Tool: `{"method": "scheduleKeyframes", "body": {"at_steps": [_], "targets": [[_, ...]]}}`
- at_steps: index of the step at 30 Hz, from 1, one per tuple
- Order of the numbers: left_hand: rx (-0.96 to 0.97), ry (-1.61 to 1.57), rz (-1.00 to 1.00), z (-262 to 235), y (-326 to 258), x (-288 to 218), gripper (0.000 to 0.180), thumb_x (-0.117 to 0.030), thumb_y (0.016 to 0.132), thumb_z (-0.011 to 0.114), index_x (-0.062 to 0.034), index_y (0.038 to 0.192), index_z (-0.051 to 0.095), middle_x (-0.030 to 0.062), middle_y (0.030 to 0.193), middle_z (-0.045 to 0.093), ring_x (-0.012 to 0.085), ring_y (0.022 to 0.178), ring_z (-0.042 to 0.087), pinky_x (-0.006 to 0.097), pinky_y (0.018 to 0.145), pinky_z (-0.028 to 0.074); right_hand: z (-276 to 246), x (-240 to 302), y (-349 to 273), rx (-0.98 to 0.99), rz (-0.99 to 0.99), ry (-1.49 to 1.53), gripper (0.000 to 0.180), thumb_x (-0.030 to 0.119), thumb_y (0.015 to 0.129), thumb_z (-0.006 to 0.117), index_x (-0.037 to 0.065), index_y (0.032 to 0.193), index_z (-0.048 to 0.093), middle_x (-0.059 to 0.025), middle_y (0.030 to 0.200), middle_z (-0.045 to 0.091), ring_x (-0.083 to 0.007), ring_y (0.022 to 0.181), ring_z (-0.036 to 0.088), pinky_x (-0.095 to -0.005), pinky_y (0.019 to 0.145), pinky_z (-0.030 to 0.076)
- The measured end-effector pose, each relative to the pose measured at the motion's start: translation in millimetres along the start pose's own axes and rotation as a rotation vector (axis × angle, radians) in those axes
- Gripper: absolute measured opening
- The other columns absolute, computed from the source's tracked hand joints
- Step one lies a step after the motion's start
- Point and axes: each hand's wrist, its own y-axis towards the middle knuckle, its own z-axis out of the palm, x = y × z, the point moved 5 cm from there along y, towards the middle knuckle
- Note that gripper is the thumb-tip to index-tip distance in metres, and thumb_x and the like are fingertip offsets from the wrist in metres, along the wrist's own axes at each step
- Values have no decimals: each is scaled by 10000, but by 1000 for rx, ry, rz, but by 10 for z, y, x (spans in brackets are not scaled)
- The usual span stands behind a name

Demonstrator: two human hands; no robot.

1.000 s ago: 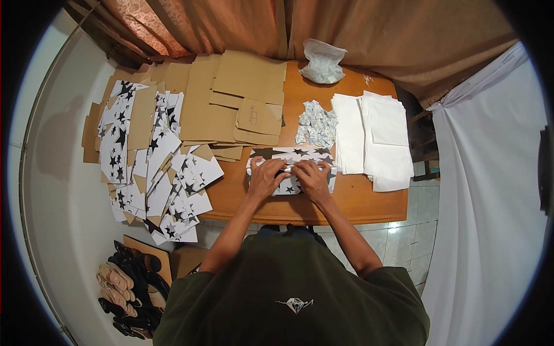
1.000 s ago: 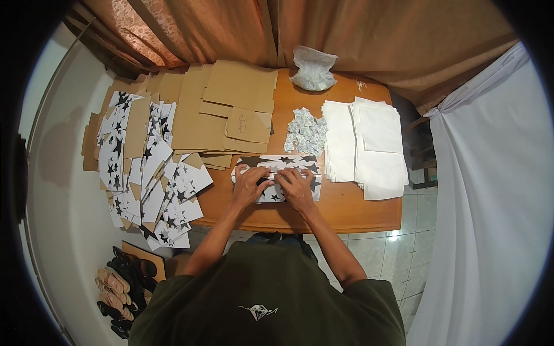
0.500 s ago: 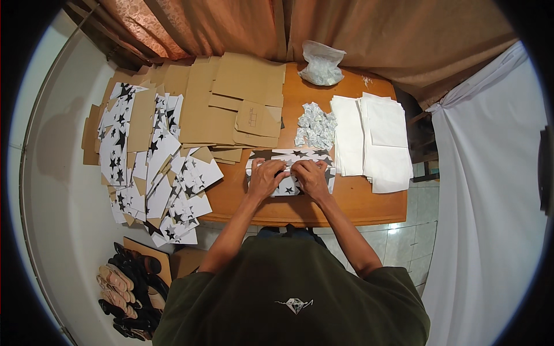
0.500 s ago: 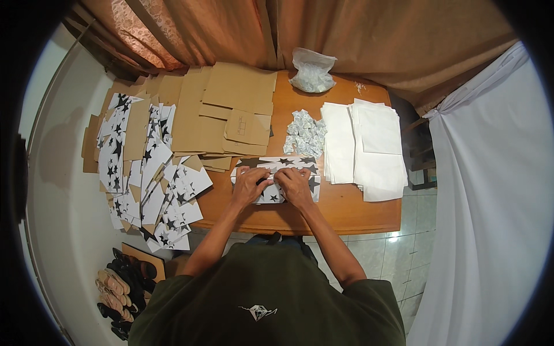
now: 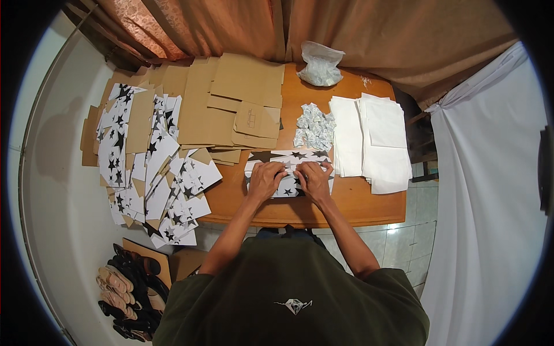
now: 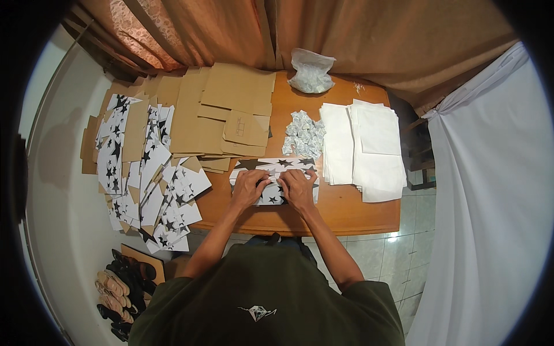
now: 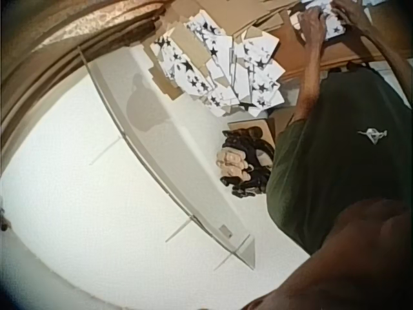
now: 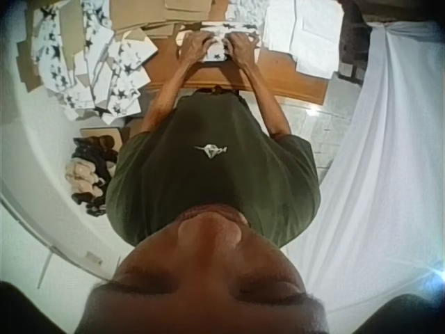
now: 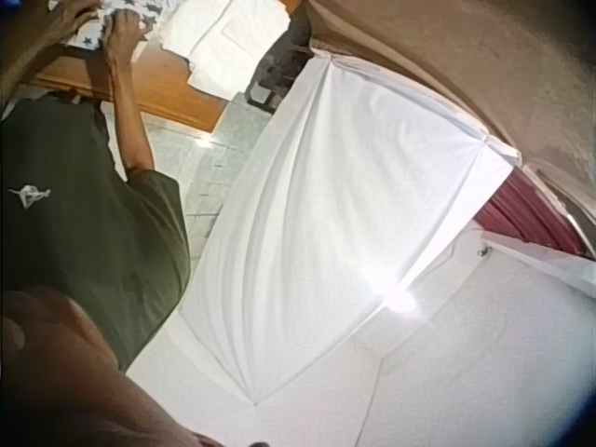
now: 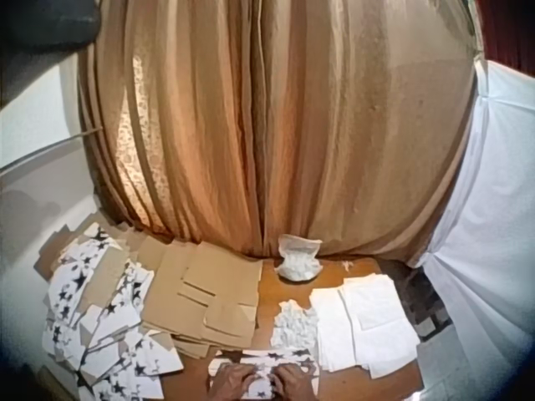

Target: The user is seen folding and assembling cardboard shoe boxes with a star pattern printed on them.

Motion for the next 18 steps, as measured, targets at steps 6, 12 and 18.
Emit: {"method": "scheduleKeyframes", "body": {"at_steps": [6, 12, 18], "targets": [[-53, 140, 147, 11, -83, -82, 198, -155, 876, 739, -47, 1036, 693, 70, 960, 712, 269, 899, 649, 412, 913, 400, -87, 15, -22, 30, -128, 28, 124, 225, 896, 734, 132, 955, 677, 9, 958, 667, -182, 972, 623, -496, 964, 306], [-80, 240, 241, 3, -219, -202, 132, -167, 885, 733, -80, 964, 673, 15, 1025, 712, 177, 978, 660, 441, 945, 374, -69, 71, -209, 7, -175, -97, 178, 223, 865, 753, 143, 1004, 677, -6, 1055, 681, -185, 1028, 624, -496, 948, 314], [-72, 261, 264, 191, -487, -10, 124, -139, 873, 735, -84, 969, 678, 0, 1088, 715, 170, 1002, 664, 446, 949, 365, 168, 39, -469, -9, -230, -151, 190, 174, 855, 730, 134, 1034, 679, 5, 1128, 681, -181, 1122, 616, -493, 954, 315]]}}
